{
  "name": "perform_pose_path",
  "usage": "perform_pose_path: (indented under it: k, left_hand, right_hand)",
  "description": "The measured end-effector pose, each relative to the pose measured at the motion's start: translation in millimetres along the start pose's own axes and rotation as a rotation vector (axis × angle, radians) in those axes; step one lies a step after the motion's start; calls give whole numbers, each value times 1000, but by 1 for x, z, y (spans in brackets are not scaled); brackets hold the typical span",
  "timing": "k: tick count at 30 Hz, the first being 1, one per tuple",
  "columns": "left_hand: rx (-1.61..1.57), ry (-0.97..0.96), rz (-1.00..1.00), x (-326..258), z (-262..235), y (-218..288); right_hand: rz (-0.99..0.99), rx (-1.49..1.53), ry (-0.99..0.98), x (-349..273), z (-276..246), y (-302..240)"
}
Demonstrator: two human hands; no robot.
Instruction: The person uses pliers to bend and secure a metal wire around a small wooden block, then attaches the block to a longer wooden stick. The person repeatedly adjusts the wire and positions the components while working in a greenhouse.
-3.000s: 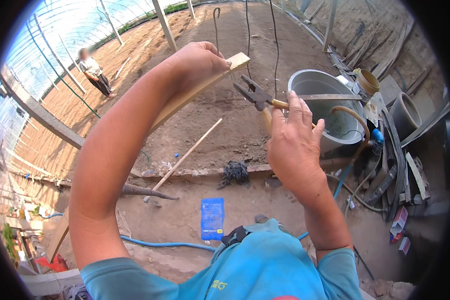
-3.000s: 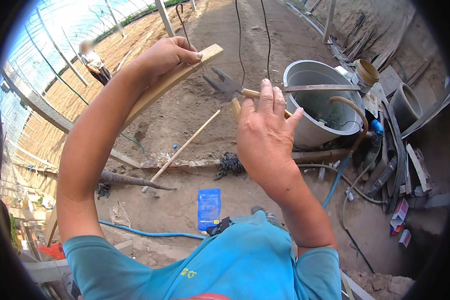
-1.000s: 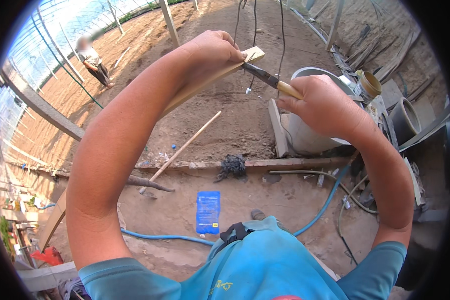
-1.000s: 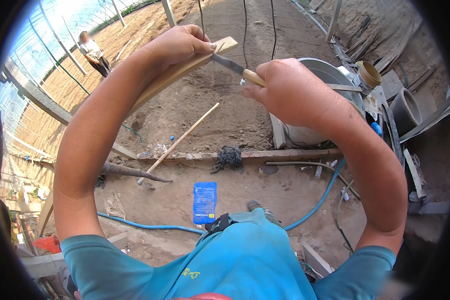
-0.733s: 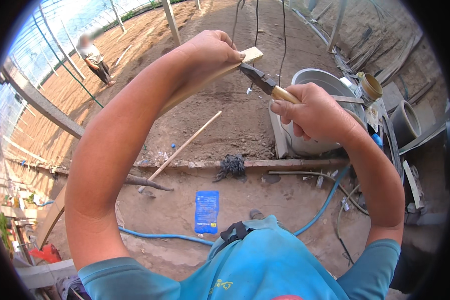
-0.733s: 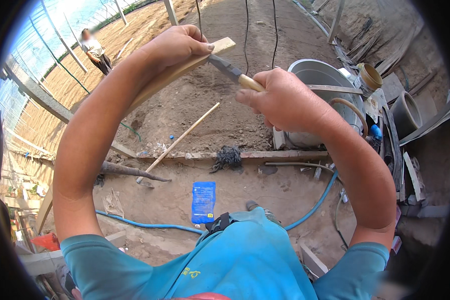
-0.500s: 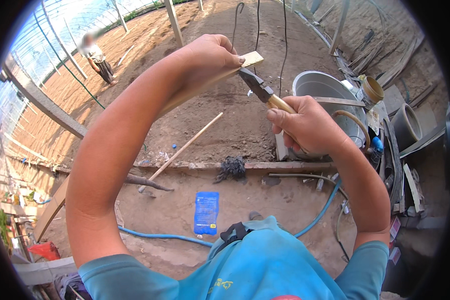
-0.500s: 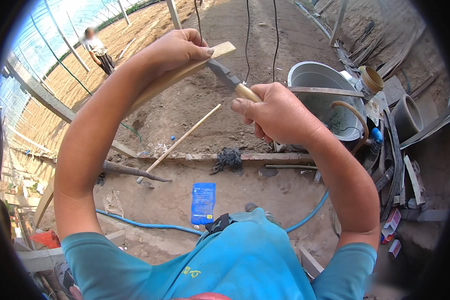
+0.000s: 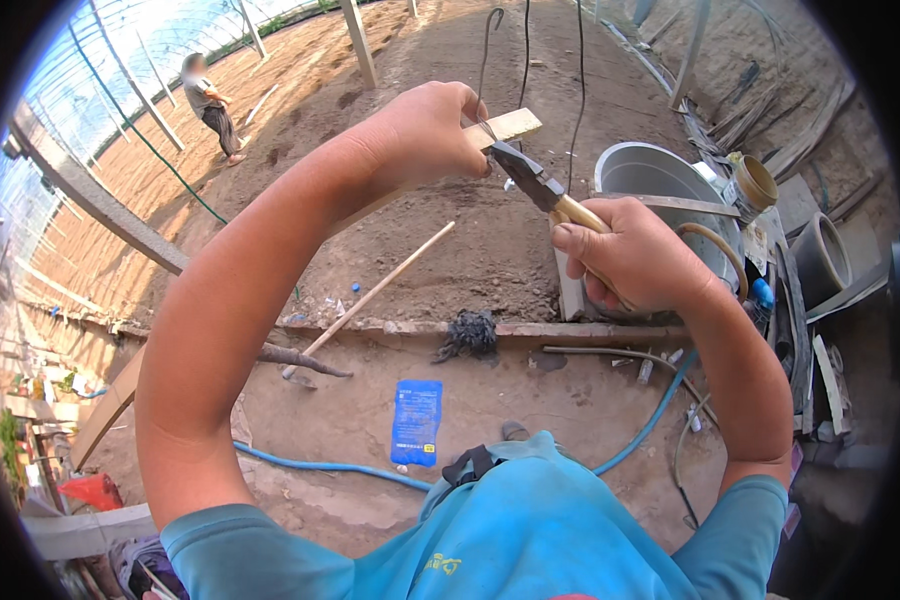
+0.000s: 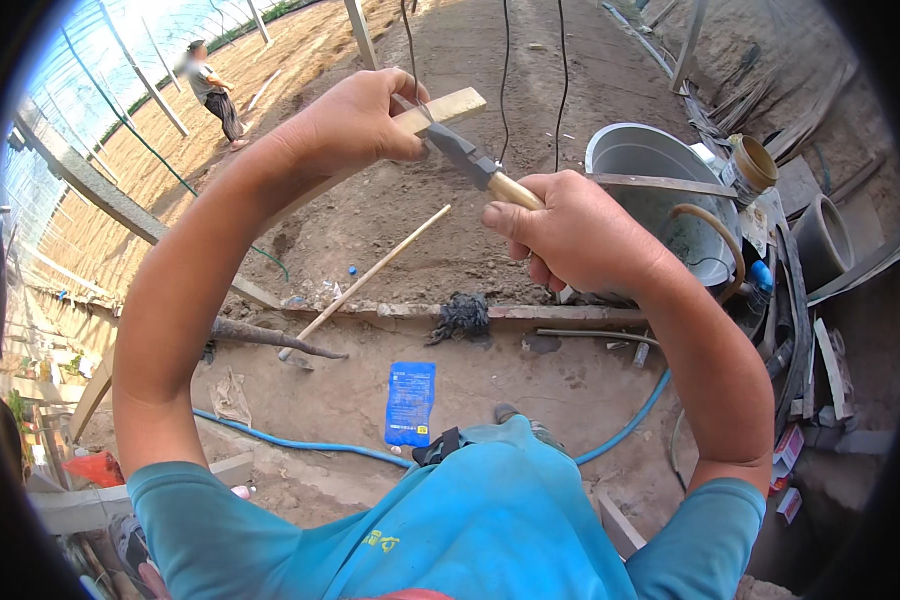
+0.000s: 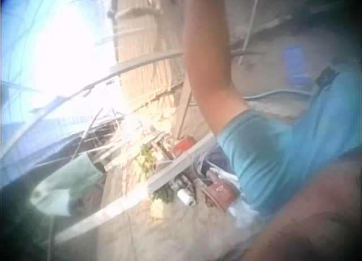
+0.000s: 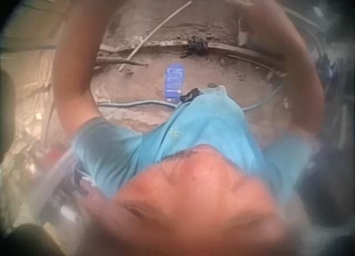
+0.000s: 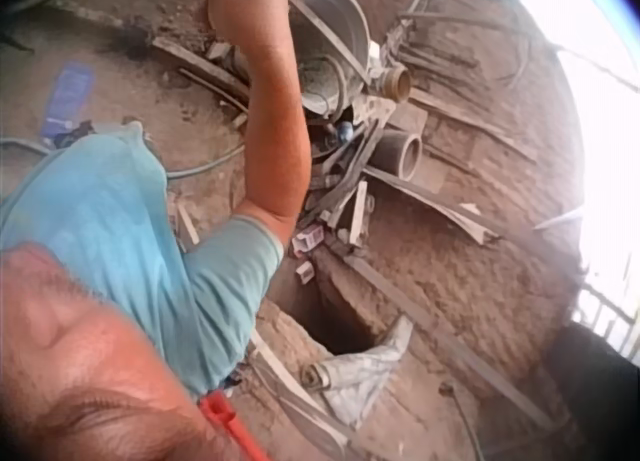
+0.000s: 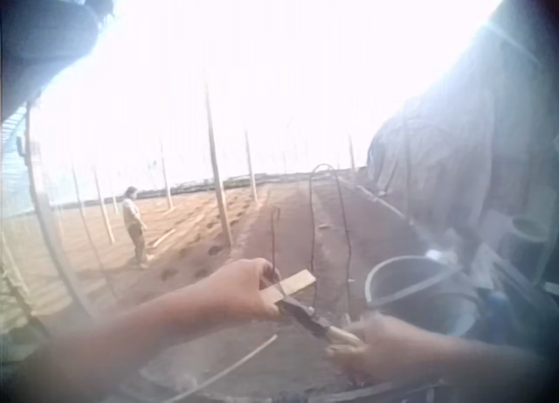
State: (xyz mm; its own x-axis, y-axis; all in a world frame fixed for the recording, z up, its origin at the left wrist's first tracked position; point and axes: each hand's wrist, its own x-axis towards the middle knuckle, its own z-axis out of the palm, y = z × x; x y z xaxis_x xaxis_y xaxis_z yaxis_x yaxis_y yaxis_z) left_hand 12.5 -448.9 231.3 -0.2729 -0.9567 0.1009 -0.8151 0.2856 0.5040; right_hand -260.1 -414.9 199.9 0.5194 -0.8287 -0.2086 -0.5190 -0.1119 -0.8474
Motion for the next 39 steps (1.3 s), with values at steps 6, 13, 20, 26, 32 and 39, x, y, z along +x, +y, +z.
perform_pose_path:
  k: [6, 13, 20, 26, 32, 39]
  left_hand:
    - [252, 118, 50, 4, 10, 9]
    - [223, 140, 99, 10, 19, 13]
    - [198, 100, 54, -1, 16, 19]
    - [177, 115, 67, -15, 11, 17]
    - [148, 113, -32, -23, -2, 17]
    - [172, 109, -21, -27, -5, 18]
  right_hand:
    - [37, 90, -28, -3, 12, 12]
    - [112, 483, -127, -10, 16, 27]
    - [37, 915, -425, -4, 13, 54]
    - [-24, 1304, -723, 16, 30, 87]
    - [-69, 1195, -651, 25, 24, 77]
    - [-103, 1059, -434, -4, 32, 68]
